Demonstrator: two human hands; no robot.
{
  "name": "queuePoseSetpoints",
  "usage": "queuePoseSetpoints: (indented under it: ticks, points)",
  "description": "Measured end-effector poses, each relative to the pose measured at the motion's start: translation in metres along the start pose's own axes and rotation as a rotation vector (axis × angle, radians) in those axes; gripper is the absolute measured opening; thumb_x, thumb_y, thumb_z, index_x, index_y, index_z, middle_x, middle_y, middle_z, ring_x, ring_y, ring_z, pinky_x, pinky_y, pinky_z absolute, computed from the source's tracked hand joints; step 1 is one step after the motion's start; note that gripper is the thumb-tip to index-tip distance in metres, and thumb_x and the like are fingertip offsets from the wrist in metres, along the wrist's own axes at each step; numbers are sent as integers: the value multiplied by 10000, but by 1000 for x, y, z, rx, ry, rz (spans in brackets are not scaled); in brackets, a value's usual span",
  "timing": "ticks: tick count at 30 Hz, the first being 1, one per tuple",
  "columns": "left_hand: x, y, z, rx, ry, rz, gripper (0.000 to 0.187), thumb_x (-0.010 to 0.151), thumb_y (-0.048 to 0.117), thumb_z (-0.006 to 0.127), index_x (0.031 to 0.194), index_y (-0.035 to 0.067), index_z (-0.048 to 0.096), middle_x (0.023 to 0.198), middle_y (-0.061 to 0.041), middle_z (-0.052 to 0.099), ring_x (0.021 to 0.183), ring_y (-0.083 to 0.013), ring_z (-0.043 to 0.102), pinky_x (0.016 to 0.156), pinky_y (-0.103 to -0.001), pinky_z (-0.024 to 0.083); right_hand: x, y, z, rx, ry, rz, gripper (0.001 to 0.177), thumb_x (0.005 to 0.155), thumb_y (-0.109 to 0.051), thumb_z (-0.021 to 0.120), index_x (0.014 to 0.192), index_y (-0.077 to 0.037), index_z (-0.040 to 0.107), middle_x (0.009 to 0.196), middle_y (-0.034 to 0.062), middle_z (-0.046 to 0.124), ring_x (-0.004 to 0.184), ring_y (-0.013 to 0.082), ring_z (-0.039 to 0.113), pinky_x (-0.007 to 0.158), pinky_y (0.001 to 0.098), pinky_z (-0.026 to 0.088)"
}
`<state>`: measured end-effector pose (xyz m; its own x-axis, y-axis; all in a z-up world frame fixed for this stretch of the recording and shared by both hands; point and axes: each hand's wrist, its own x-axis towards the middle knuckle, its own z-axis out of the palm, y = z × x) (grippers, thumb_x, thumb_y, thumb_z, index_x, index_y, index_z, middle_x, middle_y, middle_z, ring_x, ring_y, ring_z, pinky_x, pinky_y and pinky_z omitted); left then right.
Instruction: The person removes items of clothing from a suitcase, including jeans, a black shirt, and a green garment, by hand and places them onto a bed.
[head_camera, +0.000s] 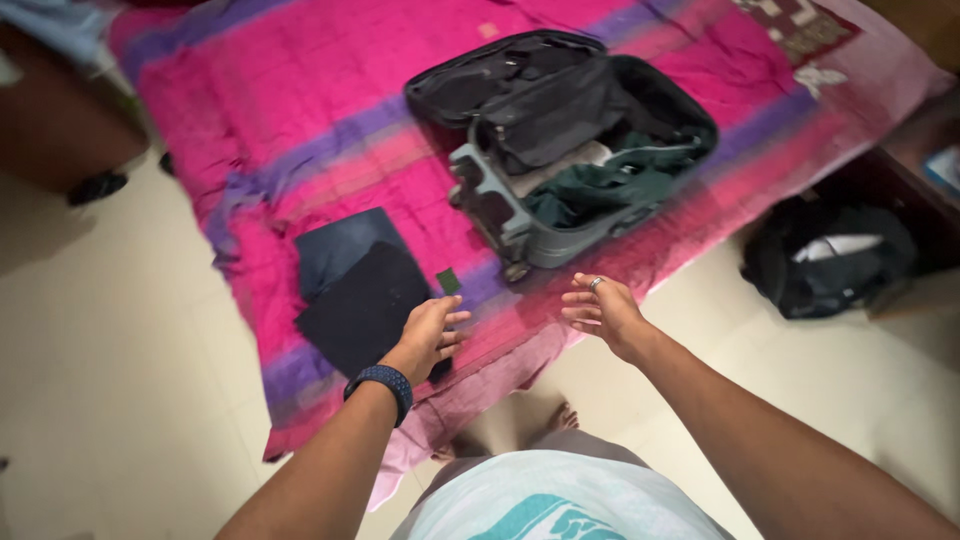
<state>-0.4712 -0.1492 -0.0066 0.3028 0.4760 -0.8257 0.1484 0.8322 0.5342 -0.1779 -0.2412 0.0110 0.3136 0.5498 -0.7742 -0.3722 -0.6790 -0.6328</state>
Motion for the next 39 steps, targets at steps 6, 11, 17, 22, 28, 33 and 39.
queuePoseSetpoints:
  ticks: [6, 11, 17, 22, 28, 33, 39]
  points:
    - [39, 5, 71, 132, -77, -18, 424, 906, 382, 633, 1263, 166, 556, 1231, -37, 684, 890, -205, 658, 773, -378, 497, -10, 8, -64, 97, 87, 6, 391, 963, -358, 589, 1239, -82, 603, 1157, 112, 709, 1001, 238, 690, 902, 424, 553]
    - [47, 11, 140, 270, -148, -37, 436, 904, 379, 651, 1267, 146, 588, 1201, -35, 721, 890, -201, 661, 800, -380, 523, -26, 19, -124, 196, 177, -23, 369, 976, -310, 513, 1254, -80, 591, 1190, 133, 672, 1050, 270, 681, 927, 441, 550]
    - [67, 7, 227, 310, -263, -53, 460, 894, 371, 676, 1274, 123, 598, 1188, -79, 727, 918, -225, 671, 854, -412, 529, -51, 33, -190, 276, 302, 17, 367, 990, -314, 523, 1260, -70, 569, 1218, 166, 663, 1091, 295, 666, 953, 452, 540]
    - [82, 6, 289, 453, -324, -63, 477, 893, 388, 670, 1298, 147, 590, 1200, -58, 721, 965, -241, 681, 897, -433, 514, -61, 41, -236, 345, 373, 18, 369, 993, -317, 512, 1263, -70, 559, 1236, 154, 653, 1128, 291, 665, 972, 452, 541]
    - [95, 6, 348, 626, -390, -106, 476, 906, 380, 638, 1317, 145, 591, 1197, -74, 710, 1005, -250, 691, 906, -427, 519, -69, 55, -275, 472, 457, 1, 389, 993, -321, 498, 1267, -54, 564, 1221, 149, 661, 1124, 287, 666, 967, 450, 544]
    - [95, 11, 391, 722, -450, -107, 462, 919, 378, 636, 1304, 125, 604, 1169, -56, 721, 1013, -232, 682, 901, -400, 509, -79, 62, -297, 519, 502, 35, 416, 992, -337, 526, 1295, -54, 552, 1223, 154, 656, 1129, 284, 664, 977, 445, 545]
    - [96, 17, 425, 776, -497, -114, 439, 917, 348, 635, 1296, 130, 595, 1156, -57, 710, 991, -224, 686, 861, -389, 514, -78, 61, -318, 547, 528, 10, 420, 988, -315, 482, 1315, -60, 548, 1236, 154, 653, 1134, 289, 664, 983, 448, 545]
